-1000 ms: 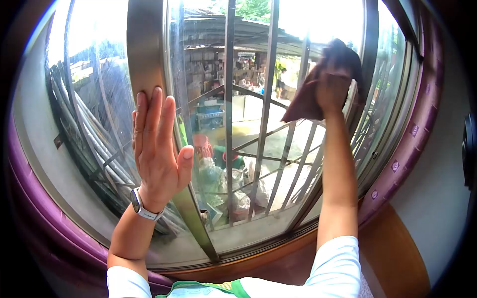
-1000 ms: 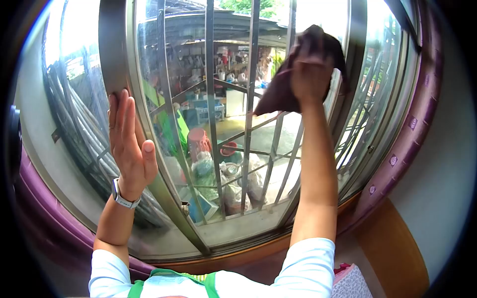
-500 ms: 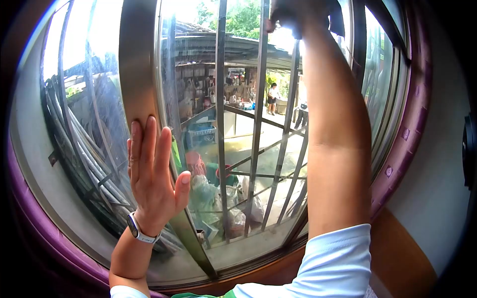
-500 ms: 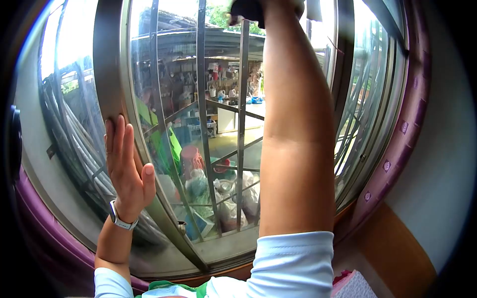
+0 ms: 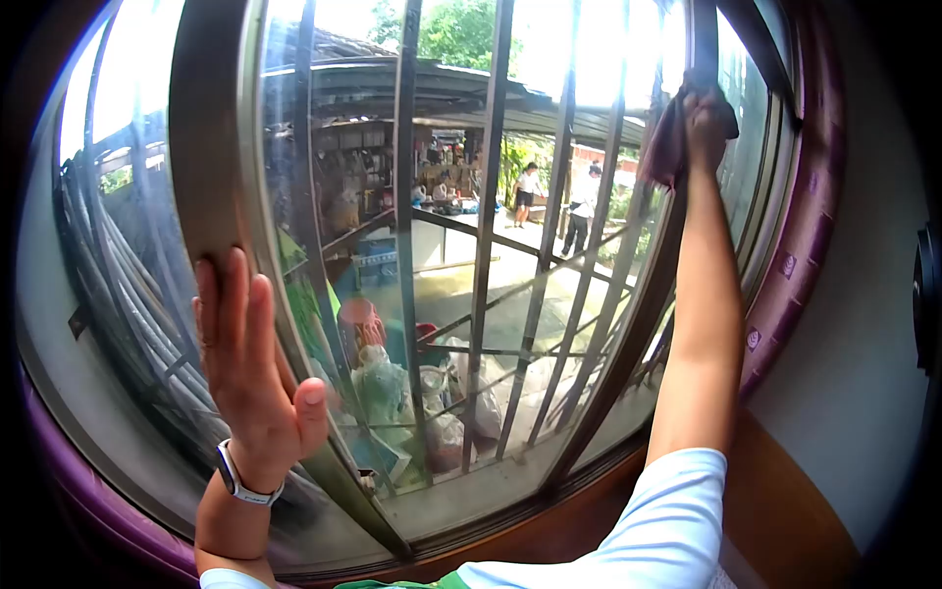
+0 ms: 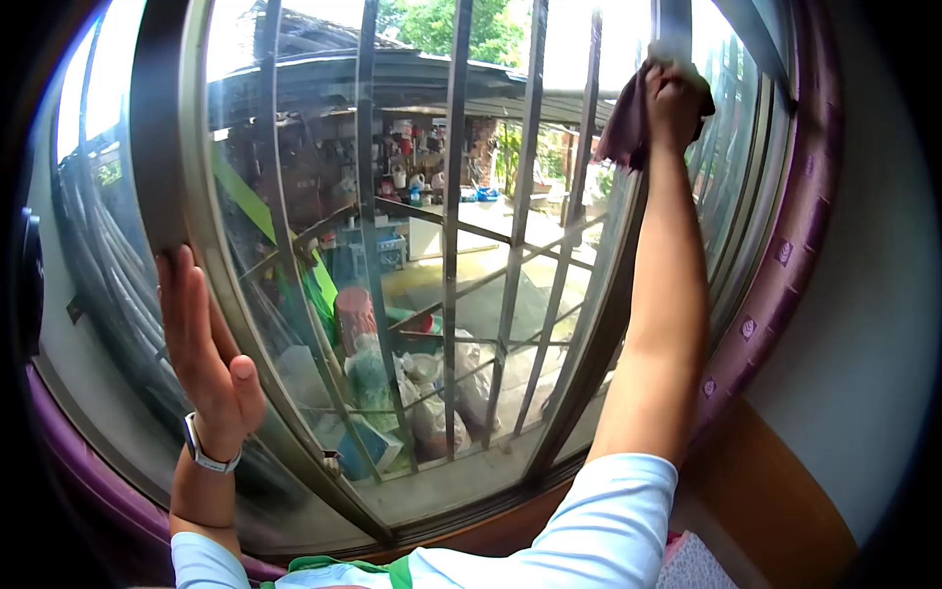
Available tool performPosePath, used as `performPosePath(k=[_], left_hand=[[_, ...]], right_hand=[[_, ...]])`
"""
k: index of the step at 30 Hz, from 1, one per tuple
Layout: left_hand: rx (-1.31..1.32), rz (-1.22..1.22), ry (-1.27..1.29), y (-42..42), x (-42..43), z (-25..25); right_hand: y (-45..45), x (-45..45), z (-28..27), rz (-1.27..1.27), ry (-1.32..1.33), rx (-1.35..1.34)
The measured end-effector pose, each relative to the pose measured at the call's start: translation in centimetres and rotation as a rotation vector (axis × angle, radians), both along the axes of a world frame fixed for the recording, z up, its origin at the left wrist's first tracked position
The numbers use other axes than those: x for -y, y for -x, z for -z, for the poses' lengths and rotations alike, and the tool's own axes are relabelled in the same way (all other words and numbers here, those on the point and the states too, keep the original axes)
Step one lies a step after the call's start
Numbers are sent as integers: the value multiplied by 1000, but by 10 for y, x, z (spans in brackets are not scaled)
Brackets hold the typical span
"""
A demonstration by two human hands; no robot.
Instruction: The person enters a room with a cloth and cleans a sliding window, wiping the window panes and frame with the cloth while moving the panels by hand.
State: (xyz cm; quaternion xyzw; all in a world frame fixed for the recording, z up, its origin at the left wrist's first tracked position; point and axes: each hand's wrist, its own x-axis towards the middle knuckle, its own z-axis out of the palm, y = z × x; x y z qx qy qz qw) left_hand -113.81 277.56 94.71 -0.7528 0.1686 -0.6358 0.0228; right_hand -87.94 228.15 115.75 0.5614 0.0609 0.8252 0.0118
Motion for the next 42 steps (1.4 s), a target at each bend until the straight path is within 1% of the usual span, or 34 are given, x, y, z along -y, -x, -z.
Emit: performPosePath(k=[1, 2, 3, 4, 5, 6, 7, 8, 10, 12, 14, 16, 17, 18, 19, 20, 21, 22, 23, 24, 25, 27, 28, 30, 31, 32, 33, 34, 35, 36, 37, 39, 41, 42], left_hand=[[-17, 11, -8, -2, 0, 1], [18, 35, 7, -4, 0, 1], [54, 59, 25, -6, 0, 1], [56, 30, 27, -5, 1, 1], [36, 43, 20, -6, 1, 1], [61, 40, 21, -7, 1, -1], [86, 37, 23, -8, 1, -1], [104, 48, 21, -9, 1, -1], [104, 43, 23, -10, 3, -2], [125, 28, 26, -11, 4, -2], [123, 38, 24, -12, 5, -3], [145, 20, 16, -11, 8, -4], [137, 22, 12, -12, 9, -5], [149, 17, 8, -12, 9, -5], [158, 11, 3, -12, 8, -5], [175, 24, -8, -13, 9, -5], [158, 24, -12, -13, 9, -5], [163, 28, -17, -13, 10, -5], [173, 31, -21, -13, 11, -5], [182, 34, -29, -13, 11, -6], [175, 35, -34, -13, 11, -6], [184, 42, -38, -13, 11, -6], [188, 52, -35, -14, 10, -6], [184, 72, -28, -16, 10, -6], [191, 92, -18, -17, 10, -5], [198, 99, -21, -17, 10, -5], [188, 97, -24, -19, 8, -5], [205, 106, -40, -20, 7, -5], [221, 115, -58, -20, 6, -5], [213, 112, -64, -20, 5, -4], [220, 105, -66, -20, 5, -4], [232, 97, -76, -21, 6, -5], [220, 88, -30, -22, 8, -5], [233, 86, -35, -21, 9, -6]], right_hand=[[3, -2, 24, -65, 93, 80], [11, -8, 55, -71, 28, -24], [16, -19, 88, -75, -75, -71], [10, -15, 117, -17, -11, 22], [18, -21, 151, -44, -64, -126], [24, -32, 182, 7, -77, -34], [21, -32, 216, -140, -75, -45], [41, -44, 248, -178, -135, -248], [54, -60, 314, -179, -236, -322], [56, -62, 382, -192, -326, -453], [62, -73, 445, -163, -414, -487], [57, -74, 520, -121, -529, -612], [54, -71, 559, -188, -716, -889], [51, -73, 589, -140, -741, -899], [58, -82, 601, -91, -767, -913], [65, -87, 611, -182, -901, -970], [72, -94, 608, -272, -1037, -1023], [73, -98, 600, -461, -1043, -897], [87, -101, 569, -473, -1071, -1094], [103, -116, 528, -421, -1045, -1043], [107, -133, 500, -370, -1019, -992], [65, -140, 481, -560, -787, -362], [63, -142, 450, -573, -700, -389], [80, -148, 360, -599, -544, -440], [72, -144, 322, -473, -331, -307], [89, -151, 283, -554, -385, -439], [77, -144, 252, -369, -250, -329], [77, -136, 217, -343, -51, -273], [114, -146, 175, -513, -36, -220], [103, -130, 157, -588, 57, -320], [96, -124, 147, -576, 141, -175], [92, -111, 155, -661, -244, -579], [64, -121, 195, -715, -314, -656], [16, -111, 219, 82, 77, -276]])
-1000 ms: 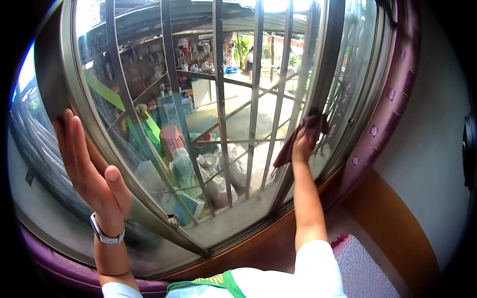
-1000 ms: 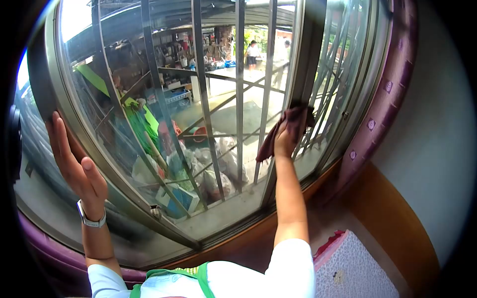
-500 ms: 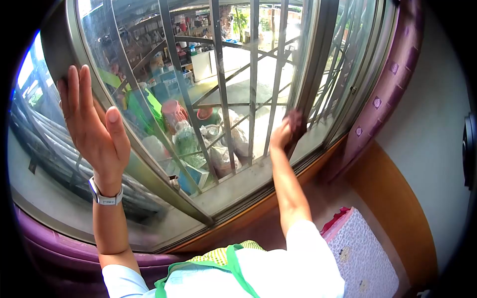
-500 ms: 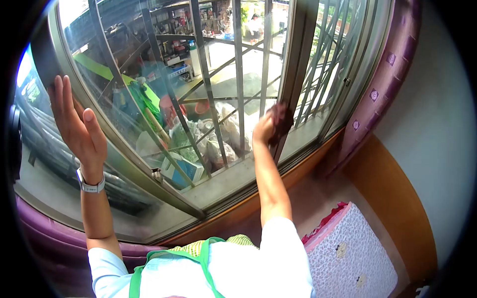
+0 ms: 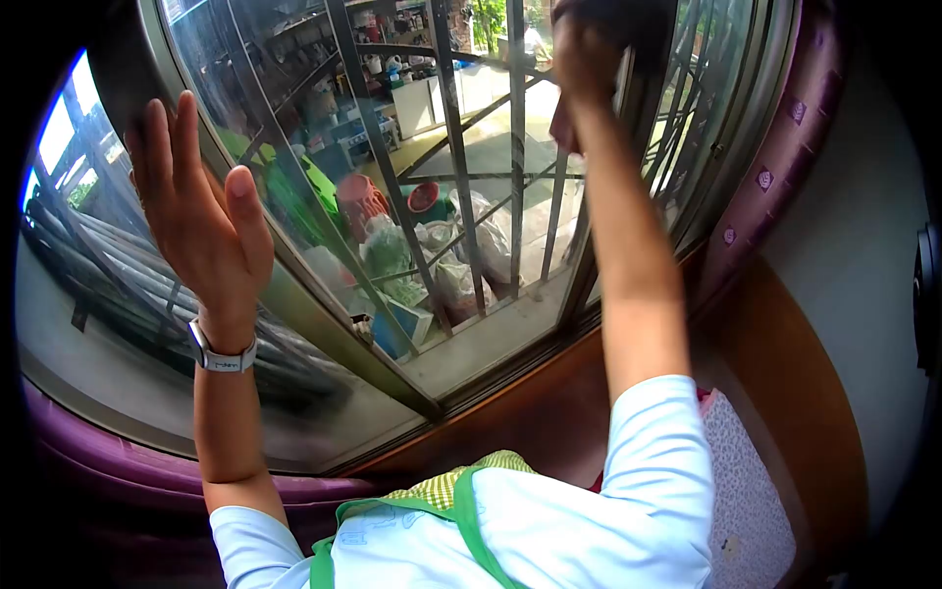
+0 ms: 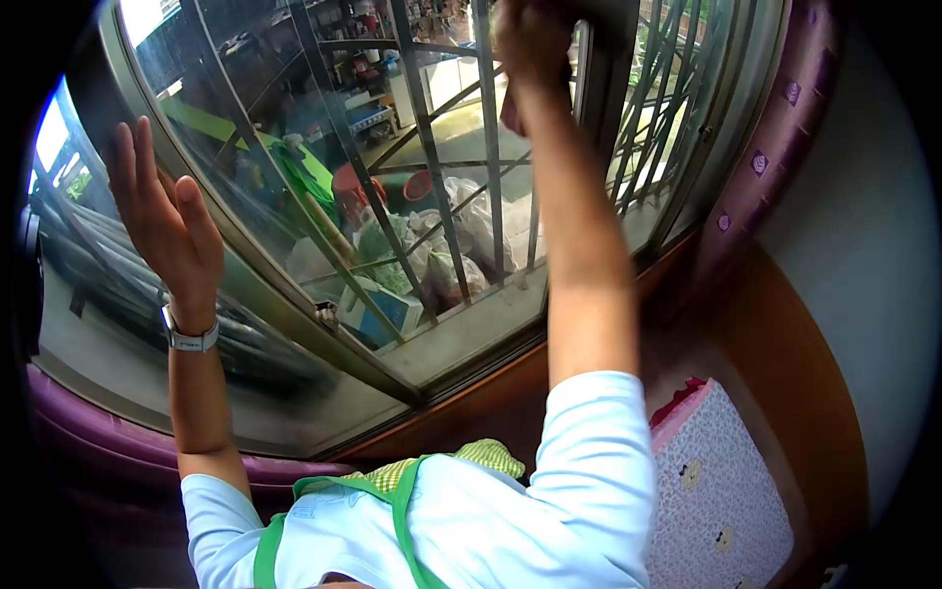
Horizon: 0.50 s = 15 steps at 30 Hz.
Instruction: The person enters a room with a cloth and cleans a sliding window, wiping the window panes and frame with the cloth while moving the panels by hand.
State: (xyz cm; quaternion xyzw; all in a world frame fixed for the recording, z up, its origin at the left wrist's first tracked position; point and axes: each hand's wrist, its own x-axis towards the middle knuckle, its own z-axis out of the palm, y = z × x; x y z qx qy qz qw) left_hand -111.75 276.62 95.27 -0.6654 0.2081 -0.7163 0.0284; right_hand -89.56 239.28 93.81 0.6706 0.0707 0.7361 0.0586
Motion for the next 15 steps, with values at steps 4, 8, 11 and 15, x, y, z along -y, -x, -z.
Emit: performPosePath(k=[4, 8, 11, 15], left_hand=[[-42, -25, -6, 5, 4, 1], [-107, -39, 0, 12, 3, 3], [-140, -69, 14, 13, -1, 3], [-145, -40, 3, 8, -6, 6]], right_hand=[[101, -151, 51, -311, -121, 29], [150, -217, 81, -600, 154, -115], [153, -224, 66, -729, 287, -217], [102, -143, -5, -531, -10, -145]])
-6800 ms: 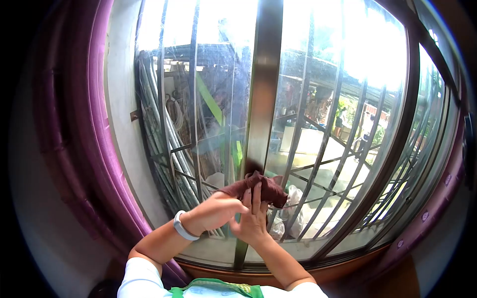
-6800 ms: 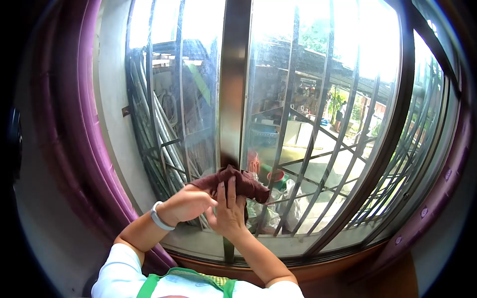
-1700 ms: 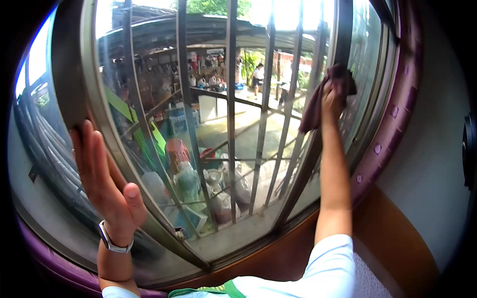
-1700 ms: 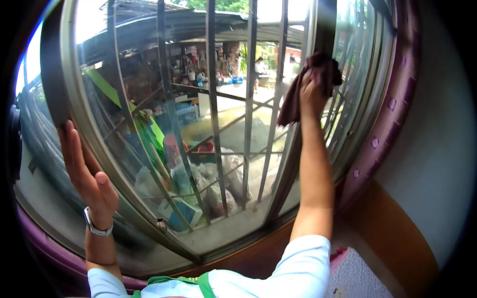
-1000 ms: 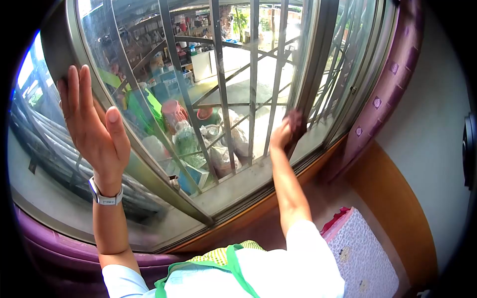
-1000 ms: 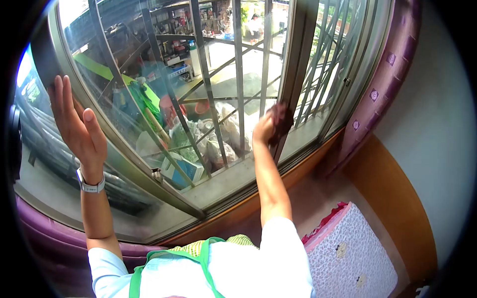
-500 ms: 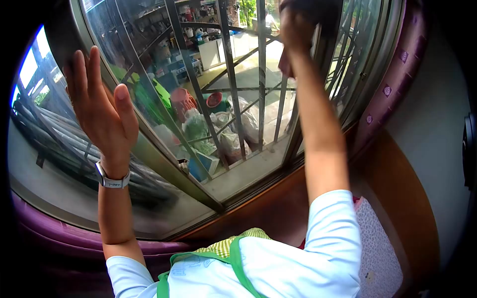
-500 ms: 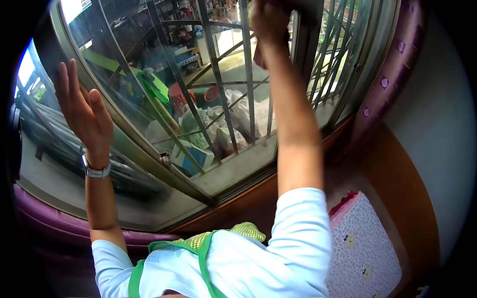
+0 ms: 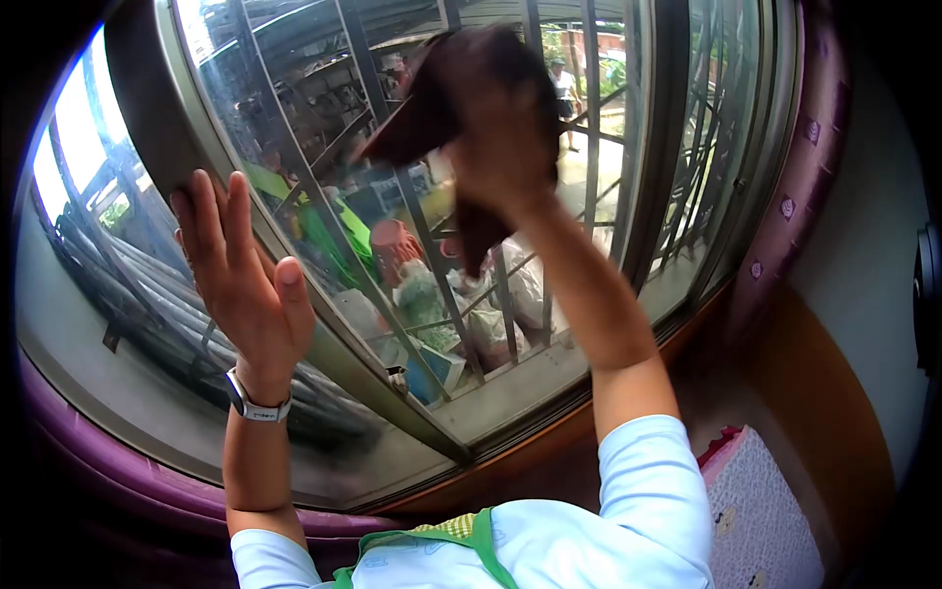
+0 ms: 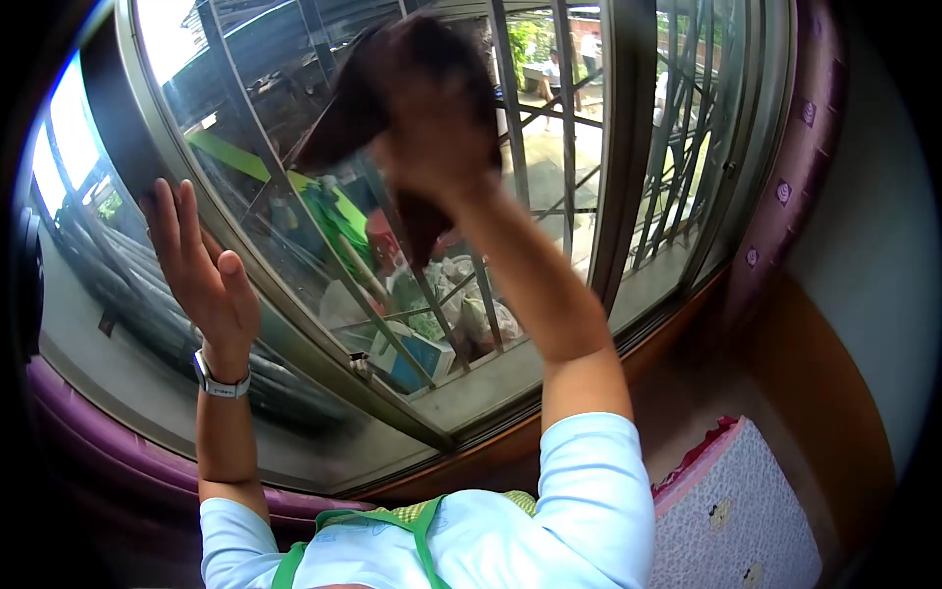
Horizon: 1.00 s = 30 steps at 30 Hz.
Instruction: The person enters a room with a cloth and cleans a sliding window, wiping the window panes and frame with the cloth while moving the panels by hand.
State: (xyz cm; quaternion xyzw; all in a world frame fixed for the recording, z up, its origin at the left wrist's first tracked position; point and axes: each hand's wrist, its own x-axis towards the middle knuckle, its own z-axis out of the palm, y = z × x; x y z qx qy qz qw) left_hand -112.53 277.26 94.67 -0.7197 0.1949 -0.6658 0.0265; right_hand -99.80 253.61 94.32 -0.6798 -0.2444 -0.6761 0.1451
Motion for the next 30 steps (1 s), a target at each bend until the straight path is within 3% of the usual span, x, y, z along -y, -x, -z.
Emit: performPosePath(k=[1, 3, 4, 5, 6, 8, 9, 11, 12, 15, 17, 18, 19, 20, 22, 24, 26, 27, 28, 29, 30], left_hand=[[-4, -11, 3, 1, 1, 1], [4, -19, 5, 0, 3, 1], [8, -27, 5, 0, 3, 1], [12, -29, 12, 0, 4, 2], [16, -30, 19, -1, 5, 1], [24, -41, 13, 0, 5, 2], [17, -49, 10, 1, 6, 2], [15, -57, -3, 2, 5, 1], [9, -46, -3, 2, 7, 1], [0, -4, 1, 3, 6, 2], [-3, 34, -11, 4, 4, 0], [0, 36, -13, 4, 5, 0], [16, 47, -18, 5, 5, -1], [32, 57, -24, 5, 4, -1], [25, 63, -68, 9, 5, 0], [31, -33, 29, 12, 7, 8], [-43, 20, 59, 21, 7, 26], [-102, 4, 53, 23, 8, 42], [-151, -12, 48, 26, 8, 55], [-195, -30, 35, 29, 6, 69], [-210, -29, 33, 29, 5, 85]], right_hand=[[-23, 31, -17, 300, 2, 192], [-68, 101, -57, 385, -79, 144], [-83, 128, -71, 694, -92, 55], [-60, 131, -78, 722, -173, 428], [-62, 129, -88, 564, -166, 547], [-72, 110, -88, 631, -227, 269], [-66, 90, -93, 579, -216, 338], [-7, 28, -112, 159, -292, 274], [-20, -2, -111, -61, -222, 333], [14, -71, -101, -206, -265, 416], [41, -98, -83, -442, -234, 277], [37, -112, -70, -397, -107, 177], [30, -129, -50, -351, -105, 327], [15, -146, -21, -367, 1, 247], [14, -122, 13, -193, 46, 369], [24, -68, 13, -247, 13, 90], [9, -14, 12, -98, -132, -98], [-7, 16, 21, 153, -238, -13], [-24, 47, 28, 184, -327, -159], [-34, 75, 34, 369, -280, 172], [-58, 95, 59, 390, -334, 146]])
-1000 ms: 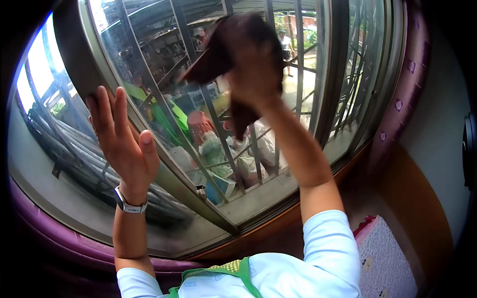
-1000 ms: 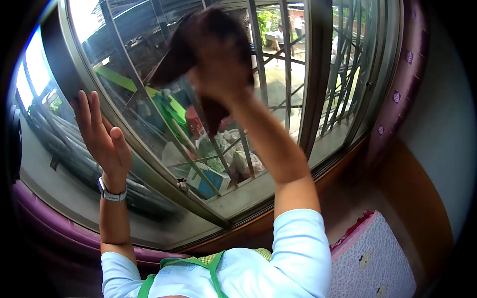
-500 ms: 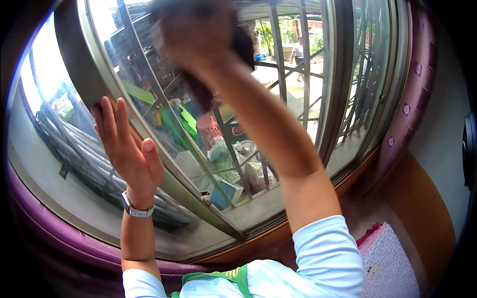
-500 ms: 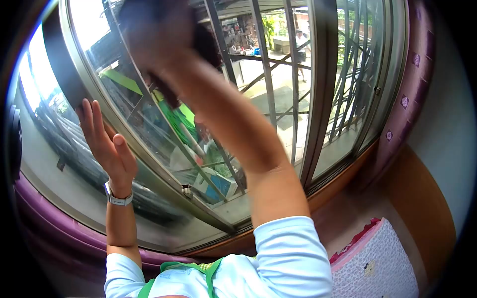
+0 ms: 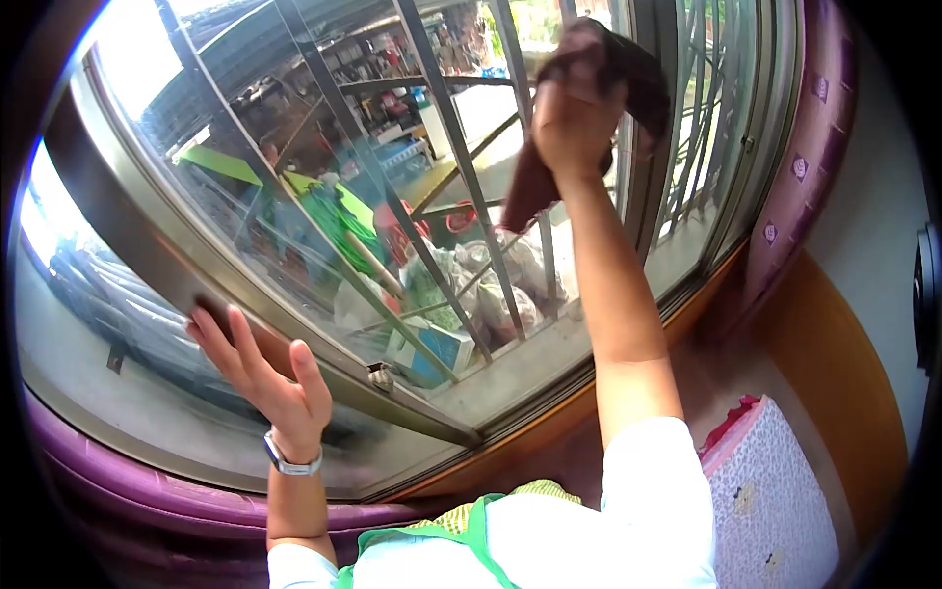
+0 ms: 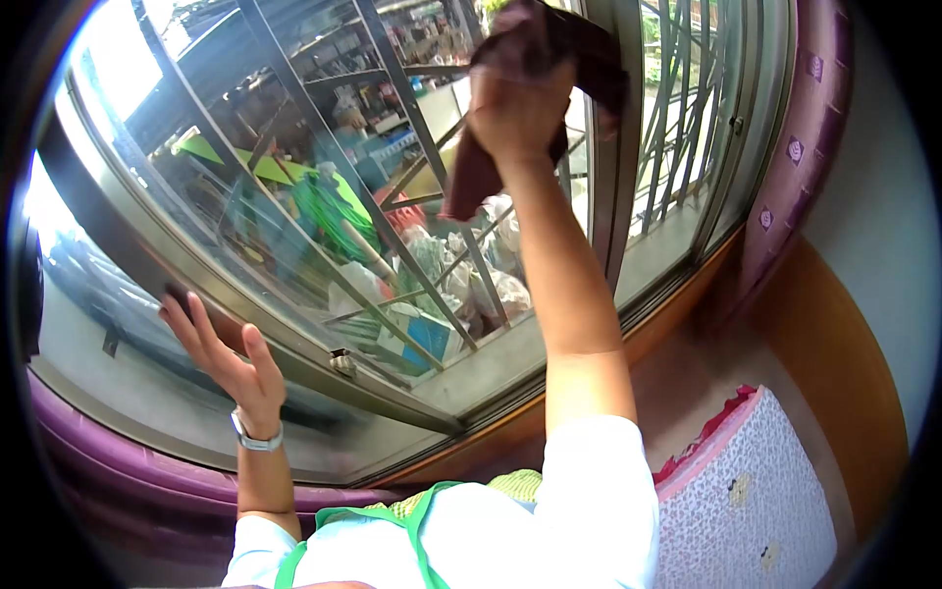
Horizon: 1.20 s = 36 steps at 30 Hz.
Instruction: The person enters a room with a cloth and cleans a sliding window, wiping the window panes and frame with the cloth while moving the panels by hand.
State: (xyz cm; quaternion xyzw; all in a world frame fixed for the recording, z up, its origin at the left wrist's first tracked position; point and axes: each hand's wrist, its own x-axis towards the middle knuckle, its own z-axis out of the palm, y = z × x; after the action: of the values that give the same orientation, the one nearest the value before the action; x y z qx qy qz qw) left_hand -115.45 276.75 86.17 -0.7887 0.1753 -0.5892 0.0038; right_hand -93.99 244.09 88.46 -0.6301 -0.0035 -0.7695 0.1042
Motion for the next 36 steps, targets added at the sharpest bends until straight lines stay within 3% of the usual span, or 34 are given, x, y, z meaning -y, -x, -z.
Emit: performPosePath(k=[1, 2, 3, 4, 5, 8, 12, 14, 15, 16, 17, 18, 20, 22, 24, 26, 28, 29, 31, 32, 36], left_hand=[[-6, -11, 21, 0, -1, 14], [-13, -22, 42, -1, -2, 26], [2, -36, 50, -6, -1, 38], [-6, -35, 53, -10, 1, 43], [56, -81, 13, -14, 3, 48], [120, -124, -4, -19, 7, 50], [114, -125, -12, -18, 4, 52], [107, -105, 3, -18, 4, 52], [99, -102, 8, -18, 4, 52], [92, -99, 15, -18, 3, 53], [96, -98, 13, -18, 3, 53], [101, -97, 11, -19, 2, 54], [97, -89, 34, -21, 4, 55], [90, -65, 57, -20, -1, 54], [101, -33, 48, -21, -1, 55], [88, -15, 49, -21, -3, 56], [83, -40, 52, -19, -3, 57], [88, -62, 30, -18, -4, 56], [103, -41, 8, -19, -1, 55], [122, -46, -12, -19, -1, 55], [123, -79, 7, -22, 0, 56]], right_hand=[[11, 11, 18, -150, -128, -475], [13, 21, 42, -316, -156, -407], [13, 17, 54, -294, -34, 27], [20, 13, 75, -351, -73, 11], [24, 10, 114, -380, -156, -200], [21, -4, 210, -539, -388, -236], [25, -28, 301, -523, -813, -314], [16, -34, 314, -530, -1103, -180], [1, -30, 339, -473, -1238, -254], [40, -40, 269, -509, -1520, -536], [41, -44, 254, -456, -1530, -563], [36, -48, 239, -401, -1538, -591], [55, -68, 177, -592, -1223, -471], [40, -87, 120, -463, -709, 84], [65, -101, 75, -614, -516, -278], [71, -124, 39, -400, -272, -394], [78, -143, 16, -351, -30, -35], [81, -145, 17, -331, -37, -39], [88, -145, 23, -538, -19, 157], [72, -142, 58, -208, 44, -122], [65, -103, 158, -563, -364, -192]])
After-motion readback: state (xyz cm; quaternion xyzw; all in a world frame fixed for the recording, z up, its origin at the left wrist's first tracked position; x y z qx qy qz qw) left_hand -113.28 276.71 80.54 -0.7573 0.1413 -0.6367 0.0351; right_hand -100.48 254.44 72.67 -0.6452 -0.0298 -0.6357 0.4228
